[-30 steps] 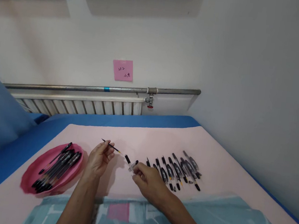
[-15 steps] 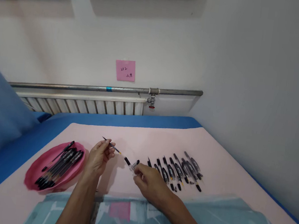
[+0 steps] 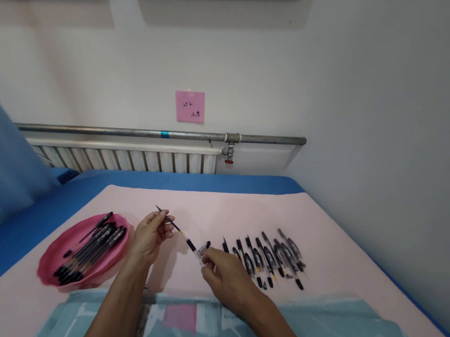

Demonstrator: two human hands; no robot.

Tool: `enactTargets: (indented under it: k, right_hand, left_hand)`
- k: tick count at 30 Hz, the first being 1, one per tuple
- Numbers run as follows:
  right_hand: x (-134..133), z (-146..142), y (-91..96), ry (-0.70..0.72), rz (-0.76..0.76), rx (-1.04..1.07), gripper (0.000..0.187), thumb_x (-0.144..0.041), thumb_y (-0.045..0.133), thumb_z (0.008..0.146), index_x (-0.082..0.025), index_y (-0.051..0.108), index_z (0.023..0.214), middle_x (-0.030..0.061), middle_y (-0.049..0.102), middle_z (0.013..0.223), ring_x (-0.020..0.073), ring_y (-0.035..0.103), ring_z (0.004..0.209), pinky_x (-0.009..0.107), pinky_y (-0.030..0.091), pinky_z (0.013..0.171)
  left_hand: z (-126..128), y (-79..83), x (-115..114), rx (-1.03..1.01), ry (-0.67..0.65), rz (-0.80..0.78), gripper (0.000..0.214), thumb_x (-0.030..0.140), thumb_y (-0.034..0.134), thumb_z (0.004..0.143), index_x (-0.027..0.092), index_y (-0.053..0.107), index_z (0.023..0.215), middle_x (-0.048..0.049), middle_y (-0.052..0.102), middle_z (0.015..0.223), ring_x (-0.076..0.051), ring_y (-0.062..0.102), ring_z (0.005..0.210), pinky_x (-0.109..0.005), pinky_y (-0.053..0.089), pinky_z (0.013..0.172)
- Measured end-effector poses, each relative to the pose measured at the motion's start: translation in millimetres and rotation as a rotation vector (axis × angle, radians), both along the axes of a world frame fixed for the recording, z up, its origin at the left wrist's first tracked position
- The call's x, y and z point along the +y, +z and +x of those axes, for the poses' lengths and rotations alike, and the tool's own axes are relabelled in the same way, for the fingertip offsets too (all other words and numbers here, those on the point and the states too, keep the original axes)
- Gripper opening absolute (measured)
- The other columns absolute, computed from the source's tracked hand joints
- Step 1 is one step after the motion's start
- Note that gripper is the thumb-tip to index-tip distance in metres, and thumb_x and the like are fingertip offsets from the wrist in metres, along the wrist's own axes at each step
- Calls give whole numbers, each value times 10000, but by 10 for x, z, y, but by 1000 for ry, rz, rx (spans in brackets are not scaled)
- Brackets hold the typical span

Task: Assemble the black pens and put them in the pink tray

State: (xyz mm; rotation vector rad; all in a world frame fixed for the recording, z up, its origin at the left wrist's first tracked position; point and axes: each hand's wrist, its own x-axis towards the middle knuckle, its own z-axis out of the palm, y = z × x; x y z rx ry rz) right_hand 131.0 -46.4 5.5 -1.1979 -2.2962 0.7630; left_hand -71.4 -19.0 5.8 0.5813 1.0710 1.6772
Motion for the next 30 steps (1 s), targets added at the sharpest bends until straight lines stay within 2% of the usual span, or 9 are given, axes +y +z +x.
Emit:
enactTargets:
  k: [16,24,30]
  right_hand:
    - [8,3,-30,-7,13,-56,99,-147,438,738,-186,528,756,-2,551,688,111,452,599,209,232,528]
    - [18,11,-63,-47,71,-111,91,-139,427,742,-188,503,729,-5,538,678,103,445,581,217,209,518]
    - [33,16,-112,-88,126,-120,84,-142,435,741,-187,505,745,-5,540,683,105,457,598,220,206,529]
  left_hand:
    - [18,4,-9,41,-10,16,261,268,693,592,129,563,769,-20,637,658,-75,540,458,-191,441,424]
    - [46,10,-6,108,29,19,276,301,704,577,137,538,724,-15,632,664,-79,540,452,-200,437,422]
    - [101,23,-20,139,0,32,276,332,693,590,137,531,699,-15,626,674,-82,541,471,-203,435,433]
